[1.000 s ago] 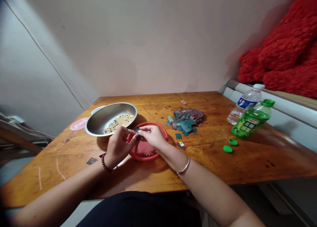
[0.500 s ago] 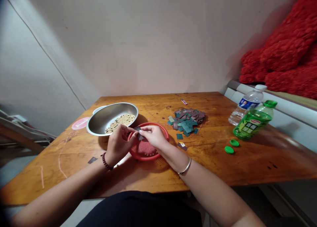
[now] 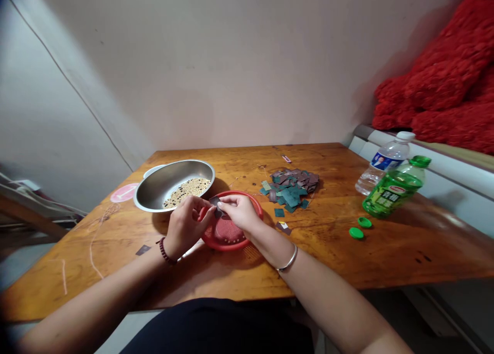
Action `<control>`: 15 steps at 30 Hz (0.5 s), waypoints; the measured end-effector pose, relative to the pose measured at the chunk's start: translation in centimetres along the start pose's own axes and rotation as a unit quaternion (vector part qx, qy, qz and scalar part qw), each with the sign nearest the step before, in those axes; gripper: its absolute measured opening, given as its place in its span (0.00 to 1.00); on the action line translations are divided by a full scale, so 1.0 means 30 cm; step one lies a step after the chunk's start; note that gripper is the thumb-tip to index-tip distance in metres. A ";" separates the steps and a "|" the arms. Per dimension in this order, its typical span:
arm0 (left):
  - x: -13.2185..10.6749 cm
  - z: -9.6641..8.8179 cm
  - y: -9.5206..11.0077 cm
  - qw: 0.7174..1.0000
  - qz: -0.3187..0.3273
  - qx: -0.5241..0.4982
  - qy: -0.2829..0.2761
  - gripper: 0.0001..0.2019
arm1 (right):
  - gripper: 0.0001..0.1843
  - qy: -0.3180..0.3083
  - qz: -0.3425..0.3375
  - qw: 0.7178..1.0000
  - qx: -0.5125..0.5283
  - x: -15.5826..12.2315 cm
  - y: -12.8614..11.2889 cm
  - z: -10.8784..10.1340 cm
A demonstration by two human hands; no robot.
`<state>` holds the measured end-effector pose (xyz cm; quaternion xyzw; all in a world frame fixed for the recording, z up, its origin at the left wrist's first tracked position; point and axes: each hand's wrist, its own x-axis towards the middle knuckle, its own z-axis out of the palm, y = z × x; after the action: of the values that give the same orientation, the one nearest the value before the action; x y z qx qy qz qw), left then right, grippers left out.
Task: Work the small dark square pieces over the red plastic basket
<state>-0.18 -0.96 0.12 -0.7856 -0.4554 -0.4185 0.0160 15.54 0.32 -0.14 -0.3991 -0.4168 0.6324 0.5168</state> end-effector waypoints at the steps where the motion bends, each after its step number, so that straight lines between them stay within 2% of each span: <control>1: -0.001 0.000 -0.001 1.000 -0.001 -0.002 0.000 0.07 | 0.11 0.001 0.000 1.000 -0.003 0.000 0.001 0.000; 10: -0.004 0.012 -0.007 0.997 -0.057 -0.055 -0.001 0.09 | 0.10 -0.006 0.003 1.000 -0.017 -0.009 -0.010 0.008; 15: -0.006 0.013 -0.003 0.995 -0.064 -0.072 -0.001 0.09 | 0.11 -0.001 0.000 1.000 -0.031 -0.013 -0.019 0.011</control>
<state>-0.04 -0.88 -0.28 -0.7543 -0.4733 -0.4499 -0.0677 15.48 -0.04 0.52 -0.4148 -0.4366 0.6195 0.5035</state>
